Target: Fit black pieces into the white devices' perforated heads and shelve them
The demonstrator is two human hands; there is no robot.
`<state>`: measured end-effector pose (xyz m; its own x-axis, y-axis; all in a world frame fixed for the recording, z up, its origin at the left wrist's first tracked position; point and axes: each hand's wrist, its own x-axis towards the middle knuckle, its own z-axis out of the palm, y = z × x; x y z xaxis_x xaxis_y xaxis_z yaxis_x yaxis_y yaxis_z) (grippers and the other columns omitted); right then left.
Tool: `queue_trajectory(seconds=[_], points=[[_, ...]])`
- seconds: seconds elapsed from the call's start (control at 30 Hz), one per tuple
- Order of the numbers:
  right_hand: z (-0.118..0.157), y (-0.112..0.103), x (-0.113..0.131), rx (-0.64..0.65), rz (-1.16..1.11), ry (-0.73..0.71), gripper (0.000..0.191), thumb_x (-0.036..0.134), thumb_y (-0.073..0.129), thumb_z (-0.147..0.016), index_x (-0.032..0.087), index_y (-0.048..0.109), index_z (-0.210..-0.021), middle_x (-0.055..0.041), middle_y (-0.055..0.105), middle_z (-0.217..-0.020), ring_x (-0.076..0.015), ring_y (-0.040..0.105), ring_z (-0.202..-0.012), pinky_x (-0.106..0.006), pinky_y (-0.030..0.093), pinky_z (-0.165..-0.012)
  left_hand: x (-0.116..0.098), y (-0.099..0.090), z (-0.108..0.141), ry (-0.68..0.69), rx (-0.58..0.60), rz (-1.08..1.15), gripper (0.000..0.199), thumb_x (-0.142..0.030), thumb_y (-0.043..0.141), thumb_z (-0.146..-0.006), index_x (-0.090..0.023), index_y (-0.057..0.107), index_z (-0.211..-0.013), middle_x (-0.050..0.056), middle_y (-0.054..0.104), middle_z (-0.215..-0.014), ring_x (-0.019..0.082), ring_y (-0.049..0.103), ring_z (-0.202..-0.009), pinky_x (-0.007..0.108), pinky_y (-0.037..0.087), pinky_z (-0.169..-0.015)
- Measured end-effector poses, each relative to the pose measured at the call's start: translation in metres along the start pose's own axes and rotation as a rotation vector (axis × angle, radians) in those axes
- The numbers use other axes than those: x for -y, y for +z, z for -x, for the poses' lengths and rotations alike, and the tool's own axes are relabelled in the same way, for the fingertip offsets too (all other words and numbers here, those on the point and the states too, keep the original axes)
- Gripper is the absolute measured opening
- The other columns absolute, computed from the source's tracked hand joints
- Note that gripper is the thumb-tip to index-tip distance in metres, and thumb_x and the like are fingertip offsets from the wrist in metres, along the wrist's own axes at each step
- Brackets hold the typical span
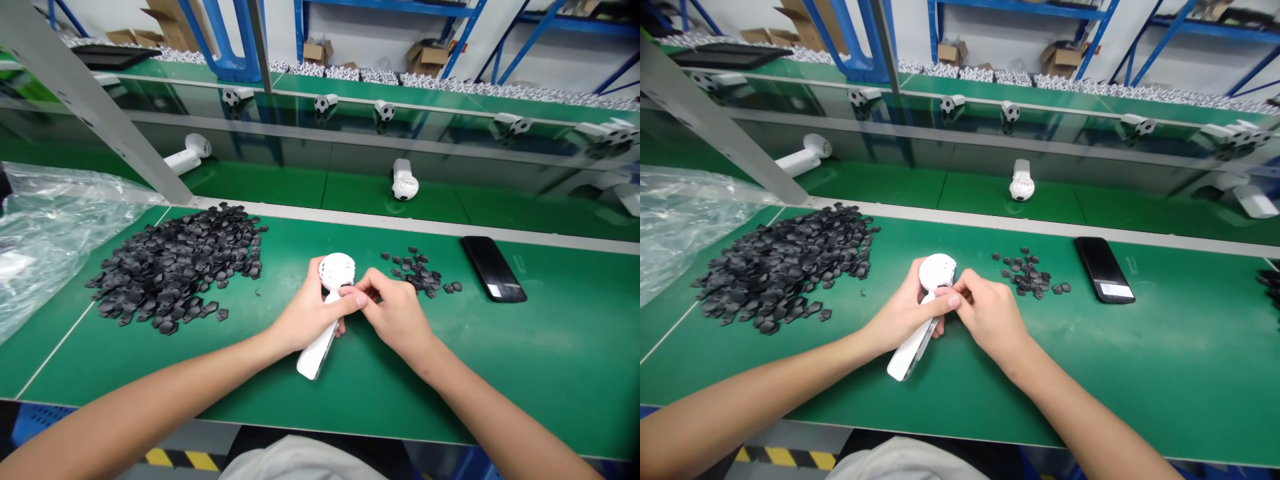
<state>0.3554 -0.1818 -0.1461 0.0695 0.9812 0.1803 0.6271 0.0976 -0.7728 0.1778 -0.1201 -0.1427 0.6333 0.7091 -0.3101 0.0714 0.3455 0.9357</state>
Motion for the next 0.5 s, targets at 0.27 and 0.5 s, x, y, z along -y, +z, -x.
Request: queue_trajectory(seconds=[0.27,0.5], points=[[-0.0031,0.0027,-0.0044,-0.079,0.035,-0.114,0.029,0.038,0.07,-0.097,0.024,0.063,-0.122,-0.0121,0.065,-0.138,-0.0238,0.069,-0.1,-0.032,0.058,-0.069,-0.0005,-0.0004,0.0042,0.051,0.036,-0.006,0.067,-0.046,0.082,-0.088,-0.027,0.035,-0.132,-0.004,0.061,-0.085,0.013,0.063,-0.05,0.025,0.053,-0.045],[0.0023,-0.0009,-0.0016,0.085,-0.187,-0.03,0.055,0.031,0.063,-0.1,0.032,0.055,-0.154,-0.0056,0.067,-0.145,-0.0265,0.074,-0.115,-0.032,0.068,-0.075,0.0009,-0.0013,0.0059,0.059,0.057,-0.071,0.062,-0.051,0.077,-0.091,-0.029,0.037,-0.133,-0.002,0.061,-0.088,0.015,0.063,-0.052,0.026,0.051,-0.042]])
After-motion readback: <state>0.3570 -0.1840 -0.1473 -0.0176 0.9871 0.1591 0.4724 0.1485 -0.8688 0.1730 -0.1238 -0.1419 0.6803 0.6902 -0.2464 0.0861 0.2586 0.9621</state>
